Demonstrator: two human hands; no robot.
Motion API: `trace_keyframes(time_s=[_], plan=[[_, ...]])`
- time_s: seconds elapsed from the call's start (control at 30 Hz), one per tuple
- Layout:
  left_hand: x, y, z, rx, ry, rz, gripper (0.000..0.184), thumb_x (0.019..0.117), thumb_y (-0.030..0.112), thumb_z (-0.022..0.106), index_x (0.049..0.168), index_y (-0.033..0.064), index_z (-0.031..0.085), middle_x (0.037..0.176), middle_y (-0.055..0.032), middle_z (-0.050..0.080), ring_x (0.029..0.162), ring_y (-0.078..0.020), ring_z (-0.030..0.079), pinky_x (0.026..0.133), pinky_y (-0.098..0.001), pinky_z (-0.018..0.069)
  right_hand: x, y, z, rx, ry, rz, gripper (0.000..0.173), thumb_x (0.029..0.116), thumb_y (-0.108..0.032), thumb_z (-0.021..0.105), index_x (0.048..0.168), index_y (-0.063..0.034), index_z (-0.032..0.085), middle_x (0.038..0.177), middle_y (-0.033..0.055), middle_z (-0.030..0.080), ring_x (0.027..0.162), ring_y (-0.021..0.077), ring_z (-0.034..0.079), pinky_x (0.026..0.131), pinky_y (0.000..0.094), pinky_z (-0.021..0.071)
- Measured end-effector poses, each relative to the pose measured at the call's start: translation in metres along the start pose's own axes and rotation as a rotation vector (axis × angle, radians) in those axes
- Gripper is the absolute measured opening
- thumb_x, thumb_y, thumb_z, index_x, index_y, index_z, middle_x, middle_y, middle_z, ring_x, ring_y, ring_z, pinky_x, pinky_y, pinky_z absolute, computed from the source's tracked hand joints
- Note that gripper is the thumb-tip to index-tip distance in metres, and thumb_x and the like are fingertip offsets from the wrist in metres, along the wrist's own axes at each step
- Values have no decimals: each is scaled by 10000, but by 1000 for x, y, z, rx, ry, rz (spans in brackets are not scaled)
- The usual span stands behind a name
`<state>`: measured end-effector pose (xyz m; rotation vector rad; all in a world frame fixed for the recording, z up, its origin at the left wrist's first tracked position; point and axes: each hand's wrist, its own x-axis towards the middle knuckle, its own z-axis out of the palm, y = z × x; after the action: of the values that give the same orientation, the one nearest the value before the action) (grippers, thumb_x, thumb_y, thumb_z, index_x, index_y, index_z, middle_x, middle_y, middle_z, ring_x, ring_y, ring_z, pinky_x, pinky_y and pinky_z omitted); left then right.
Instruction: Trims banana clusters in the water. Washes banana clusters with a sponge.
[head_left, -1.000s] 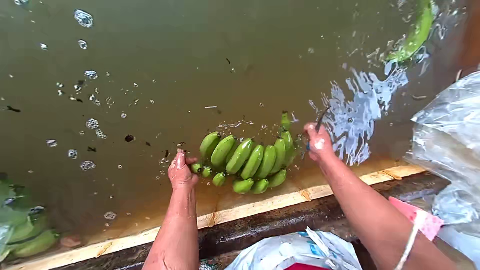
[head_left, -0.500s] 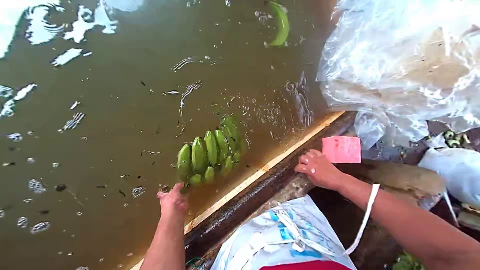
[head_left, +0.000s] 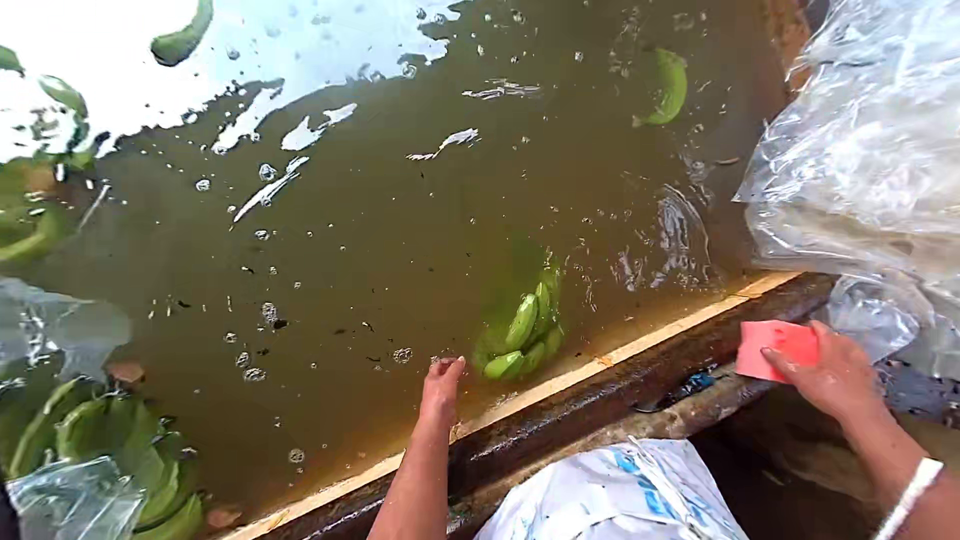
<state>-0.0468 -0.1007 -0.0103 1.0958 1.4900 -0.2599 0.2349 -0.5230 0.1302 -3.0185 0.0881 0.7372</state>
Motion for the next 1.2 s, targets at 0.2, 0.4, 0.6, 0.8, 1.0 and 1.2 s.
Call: trace_keyframes(time_s=[0.2,0.4,0.6,0.8,1.0,1.2], plan=[[37,-6,55,-129,-125,-310,638,1044,400,587,1493,-25,430,1487,-267,489,1361,-395,492,1084,-598,429,11,-17,-9,-52,-101,68,943,837,-298,852,1539,77,348,1497,468,311,1389,630,330,1115,727,299],[19,17,84,-33,-211,-394,462,1071,167,547,1452,-74,444,1478,-266,483,1339,-362,487,1087,-521,411,33,-128,-40,11,-152,-327,995,759,-396,801,1530,60,368,1494,405,371,1379,581,372,1071,725,333],[27,25,116,-196,-267,-482,385,947,151,714,1260,-45,604,1169,-229,661,1042,-330,656,868,-516,562,84,-285,64,-165,-204,-564,936,767,-388,870,1530,-54,441,1545,340,361,1369,572,401,1010,739,402],[15,27,122,-258,-446,-556,292,1081,143,494,1311,-33,534,1106,-162,622,921,-221,604,815,-399,533,23,-317,175,-284,-824,-428,756,878,-366,788,1455,30,502,1521,322,410,1368,499,452,1089,654,407],[-6,23,114,-283,-467,-253,719,910,-78,622,1539,-2,281,1365,-221,551,1151,-241,627,949,-400,555,68,-310,138,-456,-688,-719,564,957,-195,701,1448,25,532,1509,356,419,1406,562,376,1092,725,343],[-9,29,103,-325,-518,-144,840,873,-90,584,1599,38,180,1475,-220,478,1201,-236,614,941,-385,564,61,-311,145,-359,-619,-559,642,895,-246,788,1402,57,535,1457,383,422,1290,581,478,981,705,467]])
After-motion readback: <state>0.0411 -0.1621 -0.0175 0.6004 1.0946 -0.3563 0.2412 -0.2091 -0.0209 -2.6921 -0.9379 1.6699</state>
